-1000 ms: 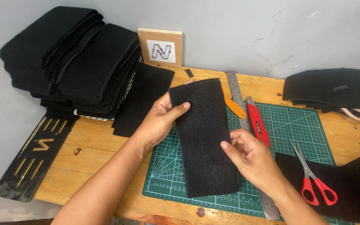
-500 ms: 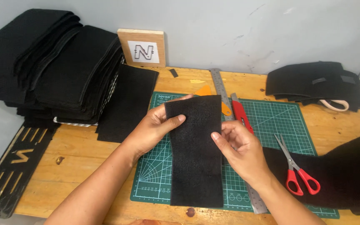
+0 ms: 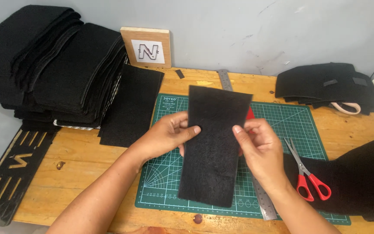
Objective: Measuring and cutting black fabric sheets using a ruler, utility knife, and scissors on a cutting mat
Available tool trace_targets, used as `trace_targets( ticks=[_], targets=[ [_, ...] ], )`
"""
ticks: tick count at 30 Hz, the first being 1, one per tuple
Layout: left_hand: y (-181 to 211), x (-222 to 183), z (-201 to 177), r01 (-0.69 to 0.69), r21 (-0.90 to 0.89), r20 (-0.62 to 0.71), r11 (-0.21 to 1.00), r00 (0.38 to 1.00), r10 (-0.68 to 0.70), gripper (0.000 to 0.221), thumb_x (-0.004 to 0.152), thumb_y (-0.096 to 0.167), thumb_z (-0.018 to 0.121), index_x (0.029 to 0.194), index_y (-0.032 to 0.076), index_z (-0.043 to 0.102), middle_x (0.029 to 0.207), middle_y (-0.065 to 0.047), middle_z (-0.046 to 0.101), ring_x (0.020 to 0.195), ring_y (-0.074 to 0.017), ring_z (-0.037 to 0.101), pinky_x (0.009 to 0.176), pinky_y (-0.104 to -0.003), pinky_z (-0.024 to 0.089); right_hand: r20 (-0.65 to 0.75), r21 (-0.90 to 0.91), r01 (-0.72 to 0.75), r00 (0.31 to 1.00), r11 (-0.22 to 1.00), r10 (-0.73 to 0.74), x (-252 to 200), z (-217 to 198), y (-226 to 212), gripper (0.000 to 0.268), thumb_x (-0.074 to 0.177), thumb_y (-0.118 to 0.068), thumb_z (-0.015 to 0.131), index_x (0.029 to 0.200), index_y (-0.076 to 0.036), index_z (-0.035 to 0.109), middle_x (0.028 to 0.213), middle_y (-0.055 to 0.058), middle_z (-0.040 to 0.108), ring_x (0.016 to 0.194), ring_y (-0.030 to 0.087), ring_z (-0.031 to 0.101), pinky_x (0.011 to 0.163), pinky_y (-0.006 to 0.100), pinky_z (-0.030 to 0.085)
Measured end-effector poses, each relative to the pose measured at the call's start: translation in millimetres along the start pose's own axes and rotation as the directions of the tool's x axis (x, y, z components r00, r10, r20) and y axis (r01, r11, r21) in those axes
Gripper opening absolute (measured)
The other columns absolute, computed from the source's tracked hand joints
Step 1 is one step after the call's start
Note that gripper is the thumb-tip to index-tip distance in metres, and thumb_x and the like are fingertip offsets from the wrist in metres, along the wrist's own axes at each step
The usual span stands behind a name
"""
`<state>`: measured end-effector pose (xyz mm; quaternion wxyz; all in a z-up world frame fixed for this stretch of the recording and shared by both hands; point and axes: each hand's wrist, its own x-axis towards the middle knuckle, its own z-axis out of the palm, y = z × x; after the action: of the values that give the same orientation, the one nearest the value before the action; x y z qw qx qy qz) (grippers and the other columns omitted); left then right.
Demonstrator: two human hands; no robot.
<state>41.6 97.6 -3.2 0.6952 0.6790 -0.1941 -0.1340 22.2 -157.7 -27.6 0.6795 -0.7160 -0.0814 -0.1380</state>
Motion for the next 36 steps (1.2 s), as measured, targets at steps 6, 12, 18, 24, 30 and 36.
trace_targets(
  ticks=[6, 12, 18, 24, 30, 36],
  targets=[
    [-53, 16, -18, -0.011, -0.067, -0.108, 0.998, 0.994, 0.003, 0.024, 0.100, 0.006, 0.064, 0.121, -0.005, 0.066, 0.094, -0.017, 0.073, 0.065, -0.0183, 0.071, 0.040, -0.025, 0.062, 0.087, 0.046, -0.080, 0.993, 0.996, 0.076, 0, 6, -26, 0.023, 0.096, -0.008, 0.069, 0.118, -0.002, 0.065, 0.085, 0.013, 0.070, 0.058, 0.019, 0.067, 0.048, 0.031, 0.058],
    [-7, 4, -7, -0.064, -0.077, -0.175, 0.995, 0.983, 0.050, 0.030, 0.099, 0.009, 0.065, 0.127, -0.002, 0.063, 0.098, -0.015, 0.071, 0.062, -0.0162, 0.068, 0.035, -0.025, 0.058, 0.102, 0.006, -0.177, 0.979, 0.984, 0.176, 2, 7, 1, 0.017, 0.098, -0.007, 0.066, 0.113, 0.000, 0.068, 0.080, 0.014, 0.068, 0.049, 0.020, 0.063, 0.042, 0.033, 0.057],
    [13, -1, -12, -0.073, 0.025, -0.308, 0.997, 0.948, 0.077, 0.038, 0.098, 0.019, 0.068, 0.130, 0.000, 0.061, 0.093, -0.018, 0.074, 0.054, -0.0231, 0.070, 0.030, -0.027, 0.057, 0.059, 0.000, -0.245, 0.968, 0.970, 0.244, 21, 19, -22, 0.015, 0.100, -0.009, 0.067, 0.114, -0.002, 0.067, 0.083, 0.011, 0.065, 0.050, 0.017, 0.058, 0.037, 0.029, 0.051],
    [34, -1, -56, -0.140, 0.482, -0.633, 0.865, 0.627, 0.454, 0.031, 0.100, 0.022, 0.064, 0.124, 0.003, 0.065, 0.107, -0.018, 0.074, 0.092, -0.0299, 0.078, 0.058, -0.036, 0.066, 0.097, 0.057, -0.293, 0.953, 0.954, 0.287, 66, 69, -9, 0.018, 0.102, -0.012, 0.067, 0.116, -0.001, 0.063, 0.087, 0.007, 0.056, 0.055, 0.014, 0.057, 0.041, 0.026, 0.053],
    [63, -19, -79, -0.164, 0.611, -0.660, 0.775, 0.436, 0.612, 0.020, 0.103, 0.016, 0.058, 0.116, 0.006, 0.069, 0.093, -0.011, 0.072, 0.082, -0.0235, 0.075, 0.058, -0.031, 0.062, 0.200, 0.036, -0.345, 0.922, 0.938, 0.331, 83, 152, -24, 0.024, 0.100, -0.012, 0.067, 0.119, 0.001, 0.066, 0.083, 0.012, 0.063, 0.053, 0.017, 0.063, 0.039, 0.026, 0.055],
    [64, -20, -84, -0.092, 0.719, -0.587, 0.689, 0.450, 0.673, 0.014, 0.101, 0.015, 0.063, 0.110, 0.011, 0.073, 0.087, -0.008, 0.072, 0.080, -0.0256, 0.075, 0.057, -0.034, 0.059, 0.277, 0.008, -0.348, 0.901, 0.938, 0.332, 106, 210, 23, 0.026, 0.095, -0.010, 0.070, 0.116, 0.005, 0.065, 0.077, 0.015, 0.065, 0.049, 0.023, 0.067, 0.034, 0.029, 0.056]
  ],
)
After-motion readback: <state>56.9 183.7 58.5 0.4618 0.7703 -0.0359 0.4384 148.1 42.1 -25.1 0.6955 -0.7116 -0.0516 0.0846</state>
